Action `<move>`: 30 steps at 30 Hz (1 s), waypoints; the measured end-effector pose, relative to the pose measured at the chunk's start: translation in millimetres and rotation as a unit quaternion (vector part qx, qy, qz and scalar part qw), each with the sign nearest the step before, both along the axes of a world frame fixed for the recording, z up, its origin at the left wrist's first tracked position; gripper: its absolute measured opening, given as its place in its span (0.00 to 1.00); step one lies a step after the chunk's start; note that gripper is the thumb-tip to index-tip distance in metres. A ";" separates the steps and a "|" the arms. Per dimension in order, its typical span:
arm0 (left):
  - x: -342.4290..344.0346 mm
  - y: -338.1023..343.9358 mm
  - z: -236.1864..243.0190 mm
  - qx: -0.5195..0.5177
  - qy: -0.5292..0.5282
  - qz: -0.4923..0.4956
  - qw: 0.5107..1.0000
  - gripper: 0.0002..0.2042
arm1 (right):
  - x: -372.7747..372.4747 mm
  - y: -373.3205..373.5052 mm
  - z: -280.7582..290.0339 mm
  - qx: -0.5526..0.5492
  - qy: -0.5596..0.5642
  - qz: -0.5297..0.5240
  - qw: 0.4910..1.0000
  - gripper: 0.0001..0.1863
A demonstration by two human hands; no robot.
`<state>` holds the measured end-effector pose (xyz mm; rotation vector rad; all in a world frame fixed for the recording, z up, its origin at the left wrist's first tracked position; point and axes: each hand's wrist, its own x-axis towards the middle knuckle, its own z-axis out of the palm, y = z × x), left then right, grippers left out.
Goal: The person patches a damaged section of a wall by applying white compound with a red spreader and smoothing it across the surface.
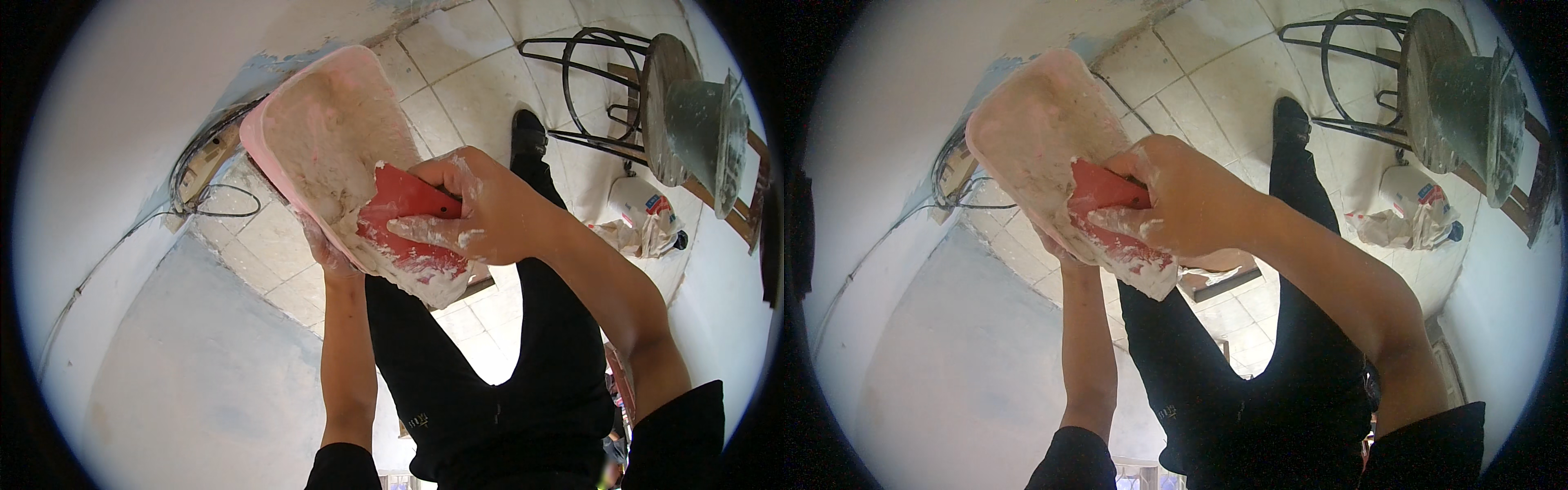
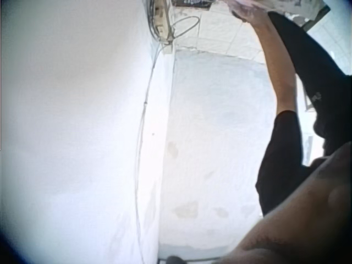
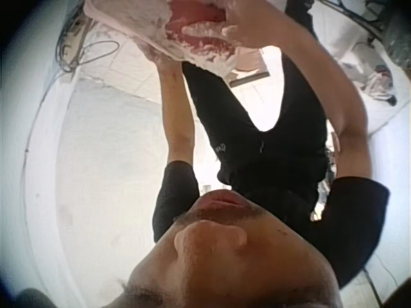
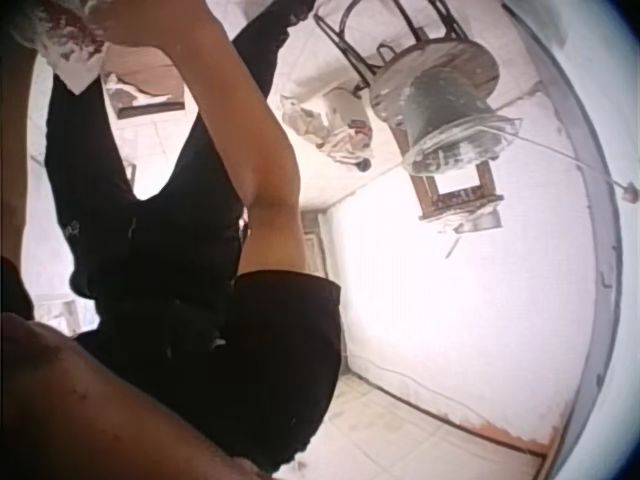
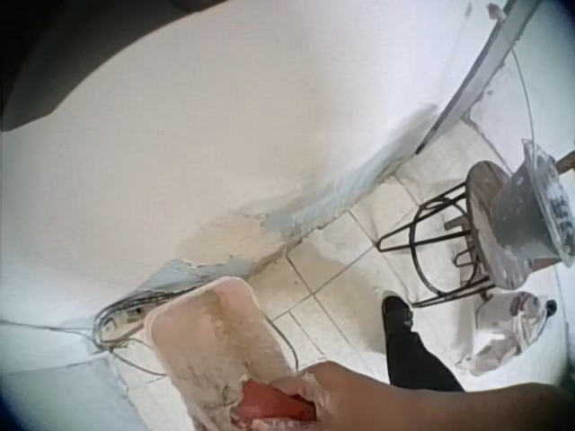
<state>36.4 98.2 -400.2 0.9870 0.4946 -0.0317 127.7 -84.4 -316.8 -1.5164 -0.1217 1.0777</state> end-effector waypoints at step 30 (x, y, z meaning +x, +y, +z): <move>-129.3 130.7 -46.1 -0.152 0.173 0.105 0.967 0.31 | 66.0 160.7 -186.7 -0.253 -0.237 -0.555 0.756 0.09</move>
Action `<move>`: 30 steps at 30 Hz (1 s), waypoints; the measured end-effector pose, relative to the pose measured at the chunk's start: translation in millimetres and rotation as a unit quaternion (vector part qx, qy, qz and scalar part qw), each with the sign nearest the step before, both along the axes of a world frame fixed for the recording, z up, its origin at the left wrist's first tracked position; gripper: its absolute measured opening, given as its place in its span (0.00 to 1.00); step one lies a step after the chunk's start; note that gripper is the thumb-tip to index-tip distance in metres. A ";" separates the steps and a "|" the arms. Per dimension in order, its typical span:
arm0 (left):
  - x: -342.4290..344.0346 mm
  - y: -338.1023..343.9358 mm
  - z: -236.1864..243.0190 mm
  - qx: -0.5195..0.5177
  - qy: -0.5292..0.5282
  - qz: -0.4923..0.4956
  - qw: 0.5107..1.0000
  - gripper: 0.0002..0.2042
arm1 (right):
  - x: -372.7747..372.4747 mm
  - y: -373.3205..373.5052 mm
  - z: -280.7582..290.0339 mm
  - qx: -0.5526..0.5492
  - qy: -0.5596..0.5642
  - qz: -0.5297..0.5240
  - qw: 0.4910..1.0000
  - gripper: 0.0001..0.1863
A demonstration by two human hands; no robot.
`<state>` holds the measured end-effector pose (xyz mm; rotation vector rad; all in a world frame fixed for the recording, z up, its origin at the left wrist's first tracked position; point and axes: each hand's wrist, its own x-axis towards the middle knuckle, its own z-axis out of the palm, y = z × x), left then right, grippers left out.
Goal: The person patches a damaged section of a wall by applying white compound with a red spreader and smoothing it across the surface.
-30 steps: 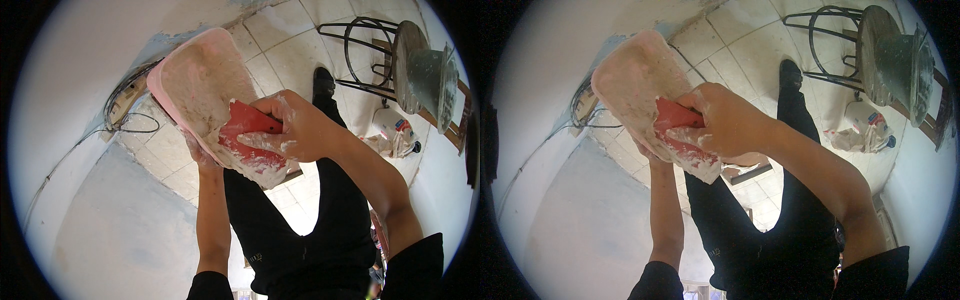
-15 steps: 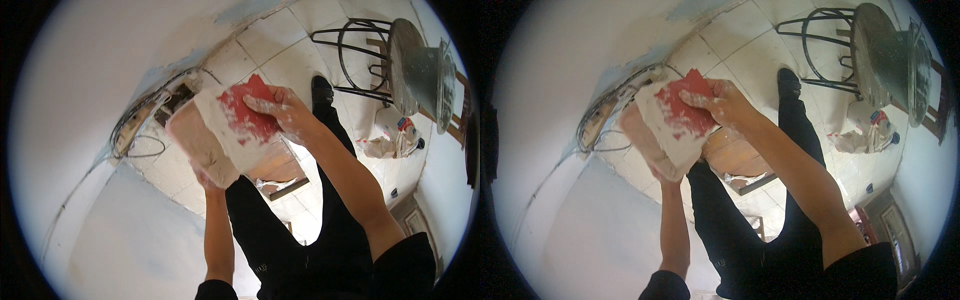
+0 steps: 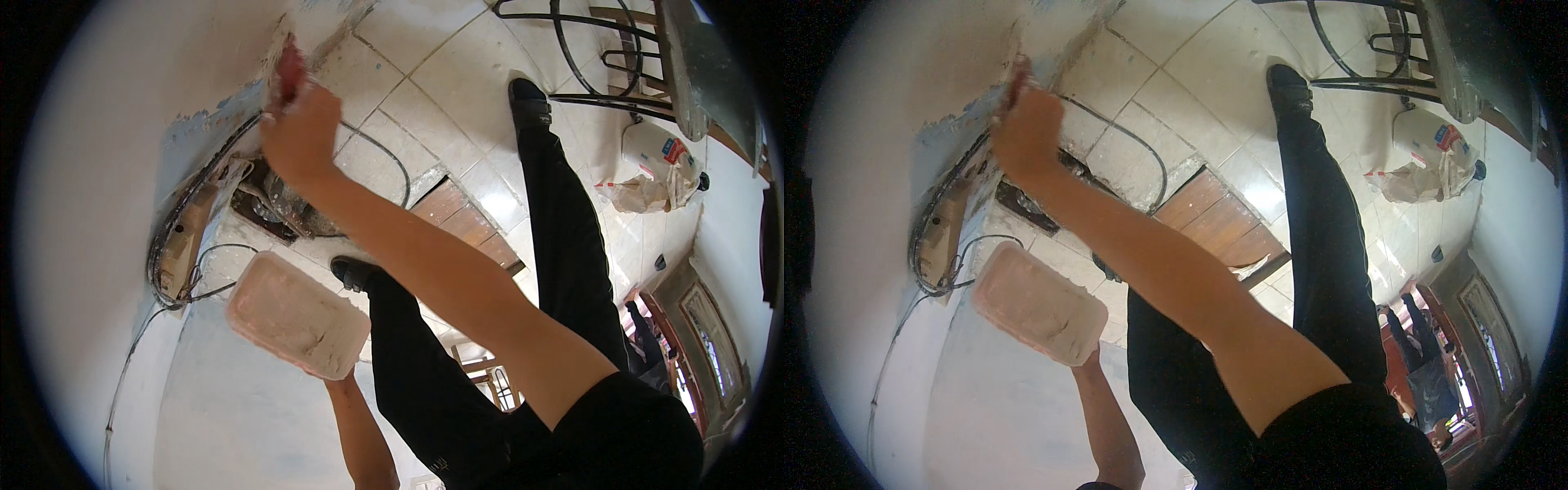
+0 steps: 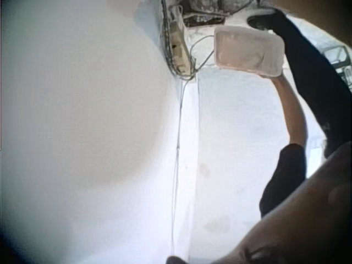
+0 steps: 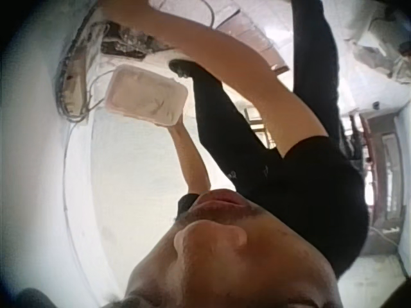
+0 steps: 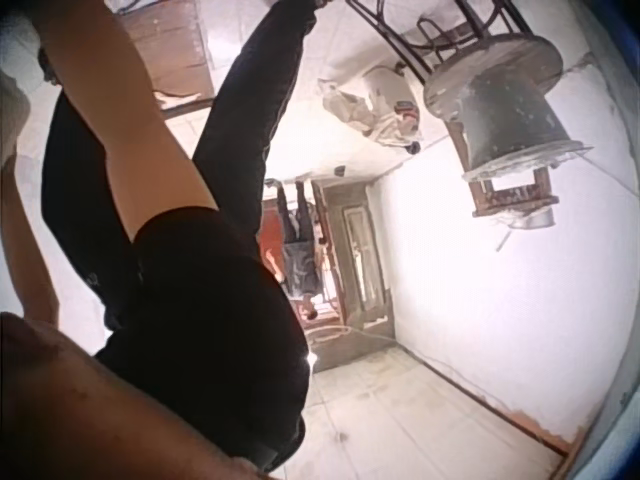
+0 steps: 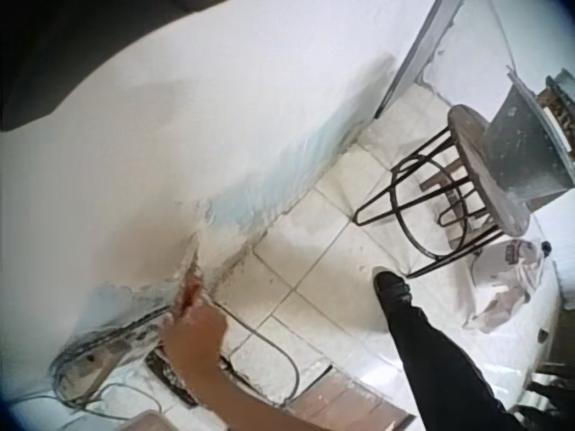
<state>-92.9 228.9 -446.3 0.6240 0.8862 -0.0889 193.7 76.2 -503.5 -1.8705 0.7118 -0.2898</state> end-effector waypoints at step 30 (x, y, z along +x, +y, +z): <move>-2.9 22.3 15.9 -0.046 -0.009 -0.030 0.998 0.34 | 3.4 -0.2 -26.2 0.336 -0.133 -0.043 0.932 0.05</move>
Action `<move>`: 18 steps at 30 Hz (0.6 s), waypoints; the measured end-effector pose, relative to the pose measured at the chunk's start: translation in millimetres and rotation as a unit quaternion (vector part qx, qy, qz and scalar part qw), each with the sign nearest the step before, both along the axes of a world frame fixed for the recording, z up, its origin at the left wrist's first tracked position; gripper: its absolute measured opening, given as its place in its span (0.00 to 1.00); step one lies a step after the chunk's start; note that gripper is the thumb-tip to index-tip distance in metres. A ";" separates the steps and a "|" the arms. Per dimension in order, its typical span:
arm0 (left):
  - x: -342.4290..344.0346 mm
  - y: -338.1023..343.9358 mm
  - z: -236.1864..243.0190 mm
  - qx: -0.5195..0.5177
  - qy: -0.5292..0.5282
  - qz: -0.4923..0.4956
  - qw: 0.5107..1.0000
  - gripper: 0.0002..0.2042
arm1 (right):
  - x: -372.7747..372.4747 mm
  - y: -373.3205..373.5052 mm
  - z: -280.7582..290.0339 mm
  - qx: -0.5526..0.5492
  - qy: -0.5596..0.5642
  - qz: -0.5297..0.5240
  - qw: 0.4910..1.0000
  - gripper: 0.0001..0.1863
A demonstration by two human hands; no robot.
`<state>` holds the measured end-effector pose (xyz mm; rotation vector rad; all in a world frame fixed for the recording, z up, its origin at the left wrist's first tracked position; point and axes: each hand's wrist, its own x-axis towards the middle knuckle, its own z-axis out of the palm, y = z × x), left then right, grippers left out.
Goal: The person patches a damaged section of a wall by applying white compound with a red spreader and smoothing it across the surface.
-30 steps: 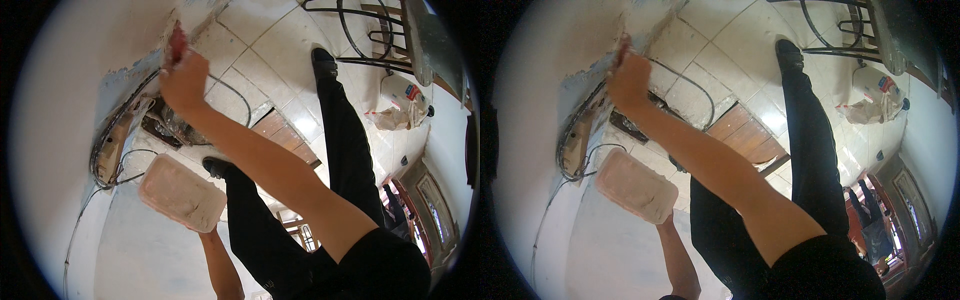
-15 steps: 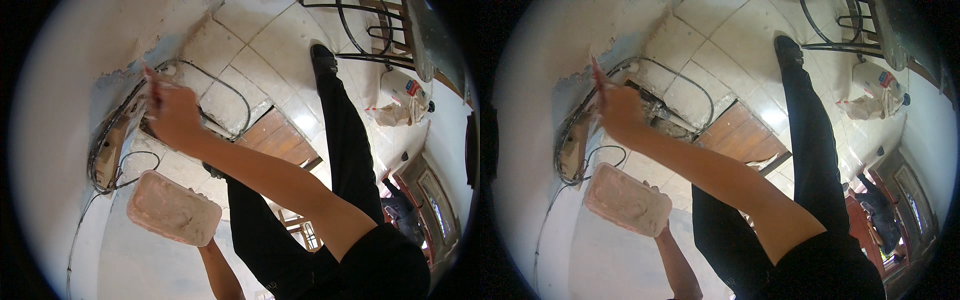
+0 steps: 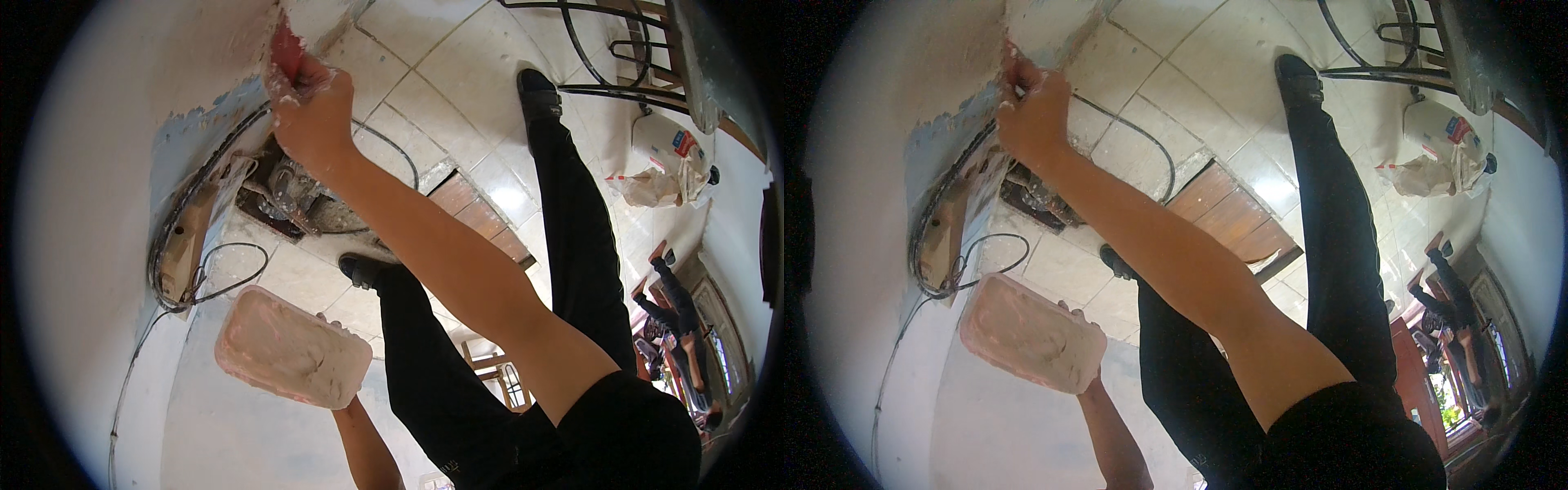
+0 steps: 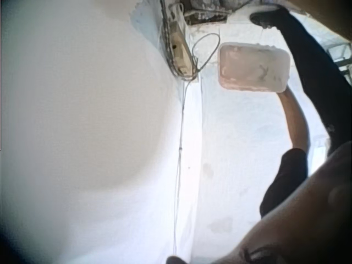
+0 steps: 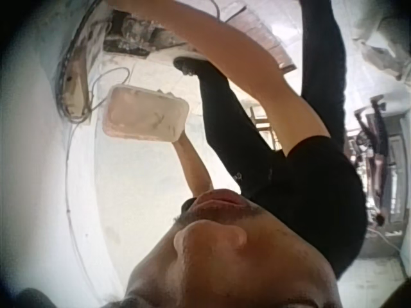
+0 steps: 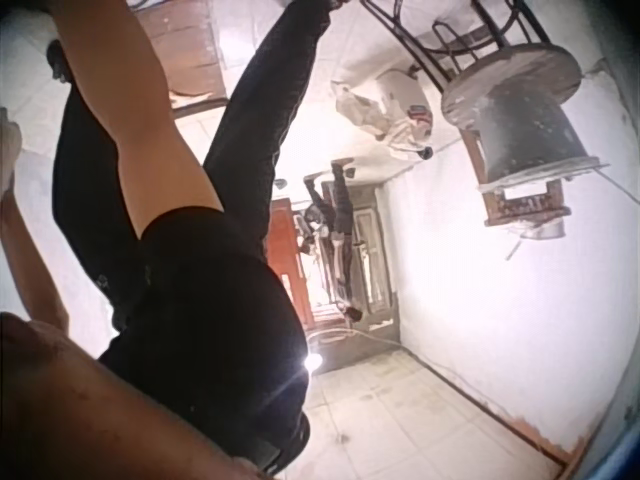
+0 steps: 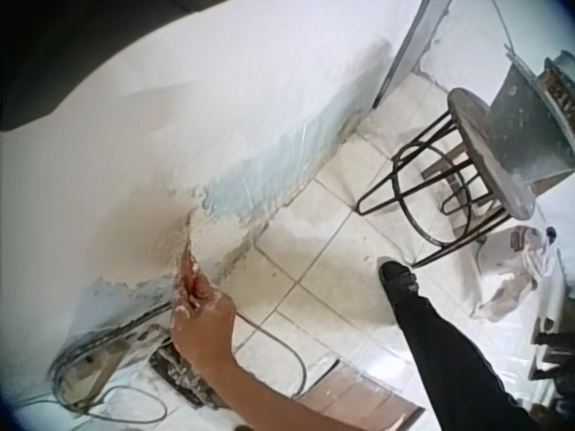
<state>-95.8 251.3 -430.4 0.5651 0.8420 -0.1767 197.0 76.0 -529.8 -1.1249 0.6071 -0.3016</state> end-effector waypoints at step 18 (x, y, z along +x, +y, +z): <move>17.4 -14.5 23.8 -0.059 -0.004 0.070 0.996 0.32 | -52.0 28.8 73.0 0.029 0.000 0.049 0.998 0.20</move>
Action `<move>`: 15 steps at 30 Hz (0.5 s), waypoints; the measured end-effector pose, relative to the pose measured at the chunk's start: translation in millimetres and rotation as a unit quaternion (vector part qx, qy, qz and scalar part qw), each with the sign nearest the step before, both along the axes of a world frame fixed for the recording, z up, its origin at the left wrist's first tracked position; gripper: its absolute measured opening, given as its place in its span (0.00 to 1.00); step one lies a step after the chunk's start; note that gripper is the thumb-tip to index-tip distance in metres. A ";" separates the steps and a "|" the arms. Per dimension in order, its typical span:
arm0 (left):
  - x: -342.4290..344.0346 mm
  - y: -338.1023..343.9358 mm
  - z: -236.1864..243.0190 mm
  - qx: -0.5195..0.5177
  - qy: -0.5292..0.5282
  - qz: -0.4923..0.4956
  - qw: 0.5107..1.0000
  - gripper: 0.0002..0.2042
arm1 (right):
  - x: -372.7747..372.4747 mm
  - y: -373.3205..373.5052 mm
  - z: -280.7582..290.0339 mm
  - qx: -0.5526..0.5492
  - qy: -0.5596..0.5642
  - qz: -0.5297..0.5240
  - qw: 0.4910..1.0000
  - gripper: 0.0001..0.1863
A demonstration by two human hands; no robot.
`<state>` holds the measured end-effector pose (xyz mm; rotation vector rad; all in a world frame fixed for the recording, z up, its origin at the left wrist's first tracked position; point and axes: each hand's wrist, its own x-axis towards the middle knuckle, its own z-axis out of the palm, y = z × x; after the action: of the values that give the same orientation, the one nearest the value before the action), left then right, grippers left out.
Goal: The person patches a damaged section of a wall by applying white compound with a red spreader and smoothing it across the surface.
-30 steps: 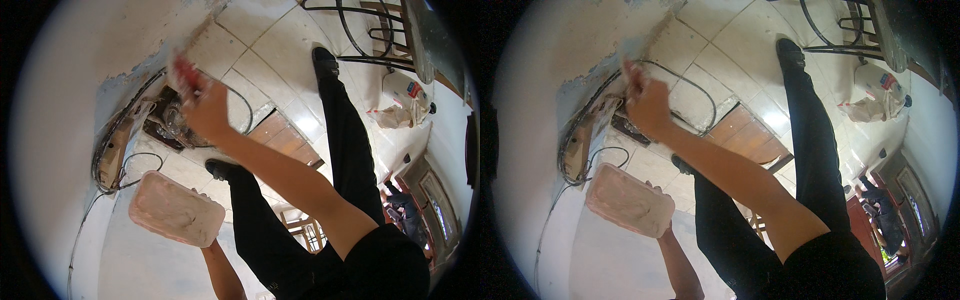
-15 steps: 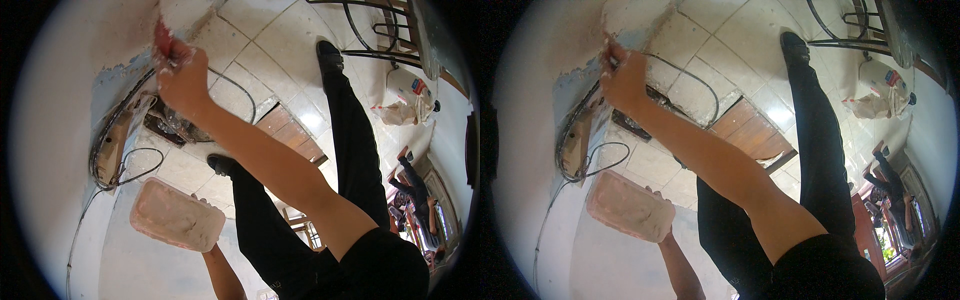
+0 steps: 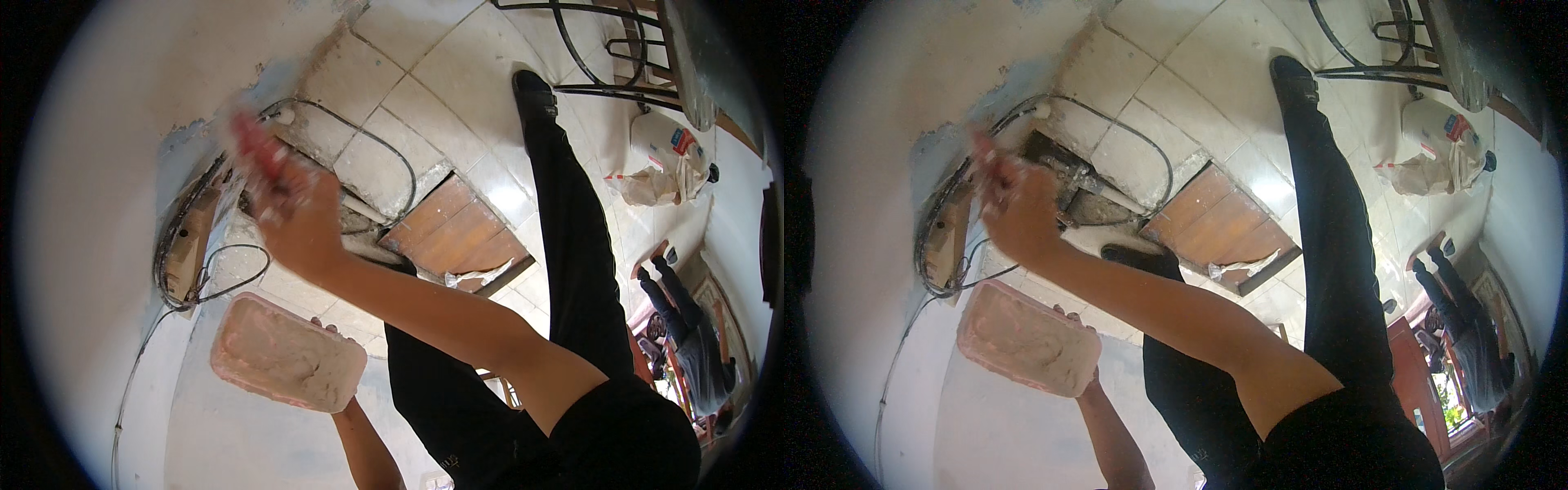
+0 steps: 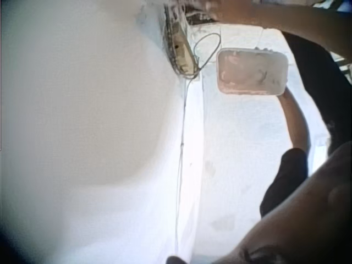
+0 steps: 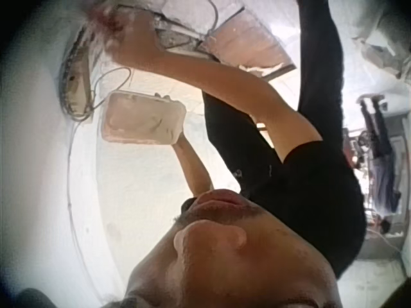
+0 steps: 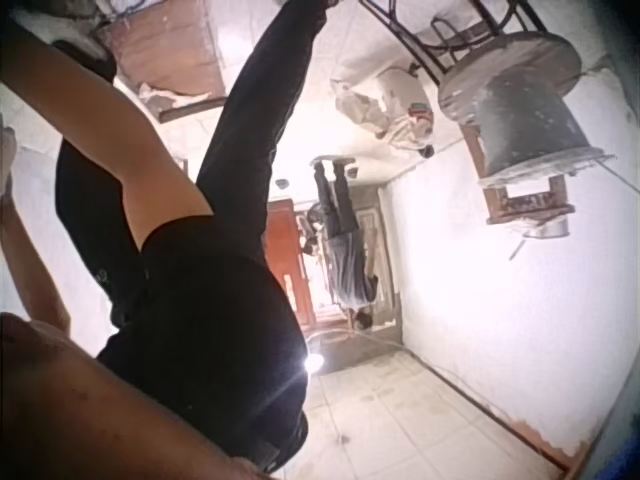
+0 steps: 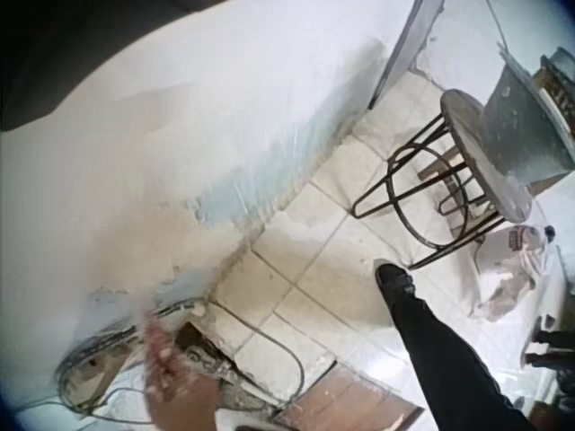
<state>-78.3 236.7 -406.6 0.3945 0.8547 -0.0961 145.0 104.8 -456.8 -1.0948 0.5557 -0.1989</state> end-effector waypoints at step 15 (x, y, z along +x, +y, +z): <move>-26.1 24.4 7.6 0.065 0.057 -0.070 0.994 0.32 | 43.4 48.1 -9.5 -0.128 -0.009 -0.038 0.991 0.32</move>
<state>-104.5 261.1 -399.0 0.5750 0.9486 -0.1958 188.4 152.9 -466.2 -1.3191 0.5658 -0.3538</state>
